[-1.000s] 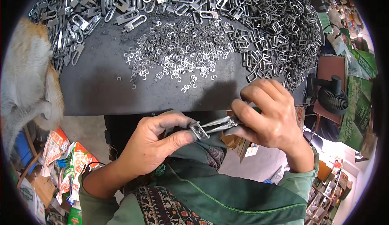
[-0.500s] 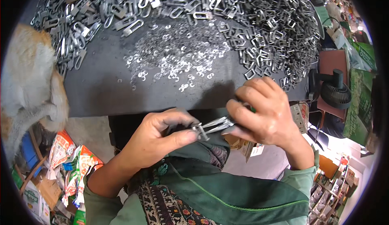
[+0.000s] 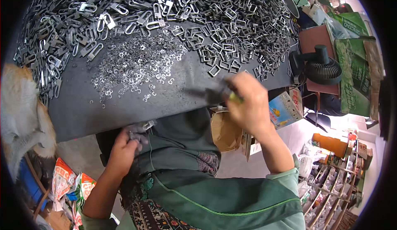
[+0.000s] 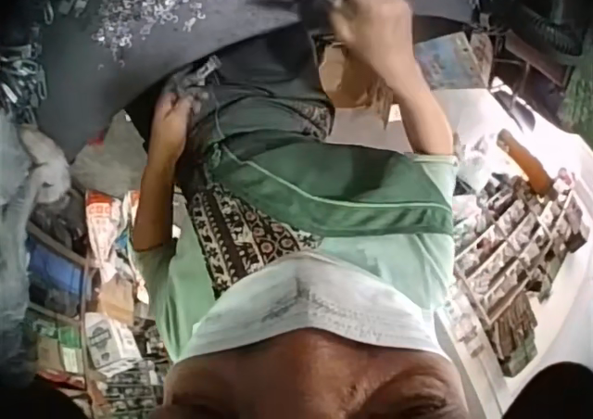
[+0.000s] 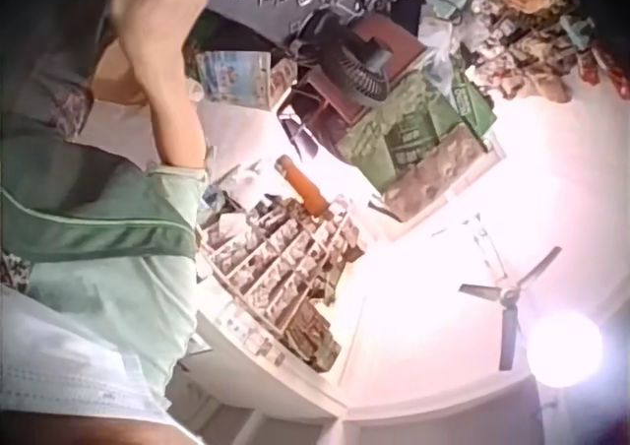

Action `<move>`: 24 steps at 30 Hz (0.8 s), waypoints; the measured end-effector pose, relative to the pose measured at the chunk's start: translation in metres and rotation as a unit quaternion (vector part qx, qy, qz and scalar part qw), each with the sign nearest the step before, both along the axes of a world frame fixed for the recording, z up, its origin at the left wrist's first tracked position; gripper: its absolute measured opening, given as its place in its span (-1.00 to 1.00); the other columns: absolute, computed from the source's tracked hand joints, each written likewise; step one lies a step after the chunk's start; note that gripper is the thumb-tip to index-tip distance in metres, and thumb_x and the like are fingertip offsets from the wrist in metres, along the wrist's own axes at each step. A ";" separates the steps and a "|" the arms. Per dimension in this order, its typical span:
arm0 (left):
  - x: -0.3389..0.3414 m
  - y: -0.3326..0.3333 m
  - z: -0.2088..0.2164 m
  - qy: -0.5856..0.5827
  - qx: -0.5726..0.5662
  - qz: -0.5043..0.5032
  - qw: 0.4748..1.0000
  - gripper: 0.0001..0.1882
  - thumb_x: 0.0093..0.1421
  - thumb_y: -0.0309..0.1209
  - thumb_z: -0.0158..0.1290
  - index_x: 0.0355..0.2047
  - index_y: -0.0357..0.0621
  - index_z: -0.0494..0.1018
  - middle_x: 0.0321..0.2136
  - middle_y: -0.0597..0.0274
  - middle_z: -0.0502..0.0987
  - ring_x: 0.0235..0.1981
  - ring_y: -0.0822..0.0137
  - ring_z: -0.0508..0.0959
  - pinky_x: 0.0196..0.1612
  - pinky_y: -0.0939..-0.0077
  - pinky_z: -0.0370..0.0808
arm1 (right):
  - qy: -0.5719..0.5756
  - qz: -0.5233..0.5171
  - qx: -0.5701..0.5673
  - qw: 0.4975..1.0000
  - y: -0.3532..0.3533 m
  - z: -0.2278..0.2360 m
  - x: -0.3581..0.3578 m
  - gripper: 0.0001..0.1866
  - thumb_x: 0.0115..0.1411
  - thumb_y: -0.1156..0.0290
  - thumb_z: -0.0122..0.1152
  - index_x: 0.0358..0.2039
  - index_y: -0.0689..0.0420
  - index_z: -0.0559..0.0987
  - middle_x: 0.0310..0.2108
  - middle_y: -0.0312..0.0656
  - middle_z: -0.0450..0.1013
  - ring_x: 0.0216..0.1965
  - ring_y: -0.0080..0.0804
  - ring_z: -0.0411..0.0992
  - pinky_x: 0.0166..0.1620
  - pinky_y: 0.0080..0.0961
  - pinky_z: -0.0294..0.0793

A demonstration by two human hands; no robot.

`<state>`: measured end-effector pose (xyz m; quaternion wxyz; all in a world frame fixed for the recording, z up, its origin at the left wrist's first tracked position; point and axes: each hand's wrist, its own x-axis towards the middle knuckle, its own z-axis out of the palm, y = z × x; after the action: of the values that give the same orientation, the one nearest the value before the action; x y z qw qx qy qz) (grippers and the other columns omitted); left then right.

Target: The person assembles metal buckles by picking up small metal rings with pliers and fastening them onto metal buckle frames held by hand.

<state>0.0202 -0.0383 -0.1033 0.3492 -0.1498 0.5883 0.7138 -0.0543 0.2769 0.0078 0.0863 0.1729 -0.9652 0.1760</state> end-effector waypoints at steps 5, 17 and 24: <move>0.004 0.013 -0.028 0.051 0.049 0.050 0.996 -0.57 0.37 -0.52 -0.30 0.24 -0.27 0.04 -0.07 -0.11 0.45 -0.13 0.02 0.59 -0.06 0.19 0.56 | 0.093 -0.083 -0.023 0.992 0.007 -0.017 -0.024 -0.72 -0.17 0.56 0.33 -0.36 0.17 0.53 -0.47 -0.17 0.43 -0.38 -0.20 0.45 -0.33 -0.31 0.44; -0.024 0.050 0.085 0.114 0.017 -0.032 0.993 -0.81 0.31 -0.47 -0.05 -0.17 -0.31 0.49 -0.50 0.27 0.51 -0.66 0.62 0.39 -0.61 0.75 0.29 | -0.280 -0.012 -0.289 0.915 -0.023 0.012 -0.001 -0.86 0.10 0.51 0.26 -0.34 0.19 0.48 -0.52 -0.24 0.34 -0.48 -0.50 0.32 -0.41 -0.53 0.30; -0.037 0.056 0.104 0.169 0.035 0.007 0.985 -0.82 0.26 -0.51 0.06 -0.16 -0.29 0.53 -0.49 0.34 0.53 -0.57 0.66 0.41 -0.53 0.73 0.32 | -0.407 -0.048 -0.445 0.796 -0.062 0.020 0.021 -0.88 0.22 0.44 0.22 -0.31 0.18 0.47 -0.48 -0.41 0.29 -0.40 -0.72 0.19 -0.33 -0.66 0.26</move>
<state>-0.0166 0.0173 0.0003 0.2449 -0.0186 0.6127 0.7512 -0.0335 0.2154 0.0273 -0.2390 -0.0191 -0.7337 0.6358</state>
